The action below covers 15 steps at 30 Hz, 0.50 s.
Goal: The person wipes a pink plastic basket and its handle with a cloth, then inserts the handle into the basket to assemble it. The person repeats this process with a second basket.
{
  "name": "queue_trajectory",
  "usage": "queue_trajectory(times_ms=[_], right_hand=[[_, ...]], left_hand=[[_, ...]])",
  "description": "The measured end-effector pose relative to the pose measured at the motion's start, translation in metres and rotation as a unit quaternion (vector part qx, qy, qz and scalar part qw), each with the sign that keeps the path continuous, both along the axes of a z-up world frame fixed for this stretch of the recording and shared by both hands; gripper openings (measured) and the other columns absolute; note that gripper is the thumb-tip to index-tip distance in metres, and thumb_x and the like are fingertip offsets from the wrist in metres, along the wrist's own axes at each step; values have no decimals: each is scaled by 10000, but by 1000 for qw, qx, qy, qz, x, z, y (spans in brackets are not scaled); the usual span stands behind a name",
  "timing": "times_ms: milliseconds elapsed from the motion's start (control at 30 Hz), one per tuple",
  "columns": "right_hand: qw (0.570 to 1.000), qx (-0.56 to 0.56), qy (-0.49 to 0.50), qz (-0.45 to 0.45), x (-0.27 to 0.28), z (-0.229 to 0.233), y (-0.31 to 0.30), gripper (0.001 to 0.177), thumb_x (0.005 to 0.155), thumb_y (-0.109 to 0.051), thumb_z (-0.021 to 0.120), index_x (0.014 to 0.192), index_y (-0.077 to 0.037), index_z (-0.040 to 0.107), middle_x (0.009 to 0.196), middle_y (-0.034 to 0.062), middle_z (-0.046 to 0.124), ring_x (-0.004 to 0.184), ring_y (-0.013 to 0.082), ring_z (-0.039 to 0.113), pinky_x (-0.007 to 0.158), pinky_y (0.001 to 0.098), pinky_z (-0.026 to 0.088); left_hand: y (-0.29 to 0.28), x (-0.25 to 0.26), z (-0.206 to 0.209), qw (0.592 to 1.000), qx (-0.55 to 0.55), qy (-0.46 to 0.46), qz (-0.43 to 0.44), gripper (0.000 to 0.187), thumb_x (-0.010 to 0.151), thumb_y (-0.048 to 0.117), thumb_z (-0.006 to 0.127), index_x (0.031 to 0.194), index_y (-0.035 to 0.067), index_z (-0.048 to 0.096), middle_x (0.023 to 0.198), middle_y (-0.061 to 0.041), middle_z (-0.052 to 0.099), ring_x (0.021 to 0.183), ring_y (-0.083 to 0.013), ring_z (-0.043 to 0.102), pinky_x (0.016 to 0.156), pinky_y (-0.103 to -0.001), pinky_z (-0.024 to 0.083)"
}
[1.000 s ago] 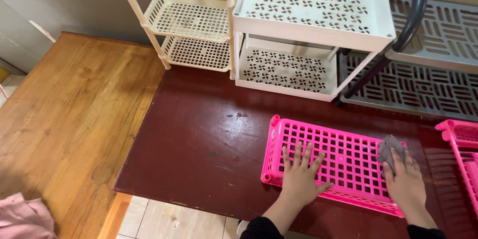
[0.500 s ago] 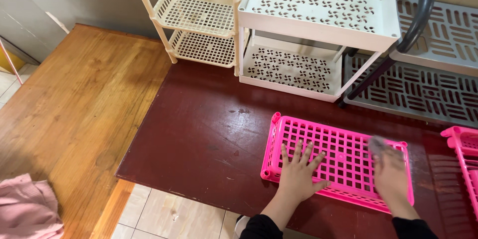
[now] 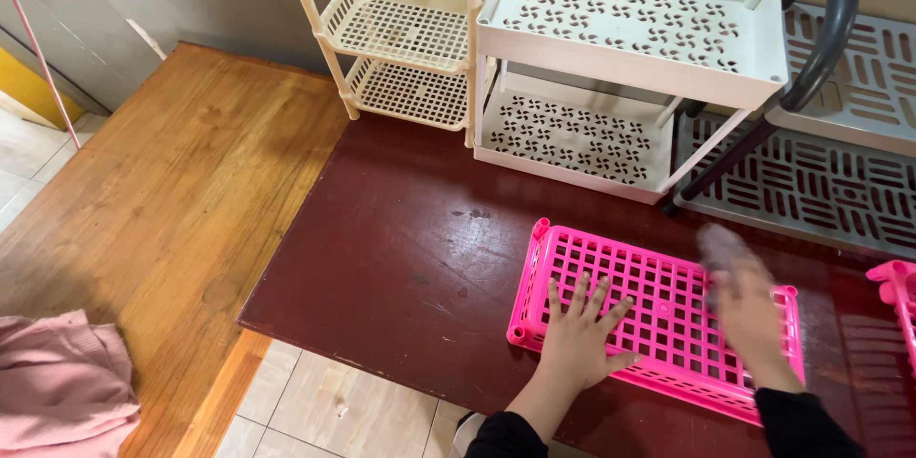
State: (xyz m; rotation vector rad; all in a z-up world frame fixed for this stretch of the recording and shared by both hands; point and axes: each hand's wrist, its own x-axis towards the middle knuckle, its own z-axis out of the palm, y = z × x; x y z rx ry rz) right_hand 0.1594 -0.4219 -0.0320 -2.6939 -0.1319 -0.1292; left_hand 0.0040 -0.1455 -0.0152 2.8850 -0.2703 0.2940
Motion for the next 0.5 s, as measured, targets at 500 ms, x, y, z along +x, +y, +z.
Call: queue_trajectory(times_ms=[500], right_hand=[[988, -68, -131, 45, 5, -14, -77, 500, 1107, -368, 474, 1416, 10, 581, 1450, 240, 569, 1447, 408, 506, 1207, 480, 395]], left_hand=[[-4, 1, 0, 1000, -9, 8, 12, 999, 827, 873, 386, 1635, 305, 233, 1677, -146, 222, 1552, -407, 115, 1152, -761, -42]])
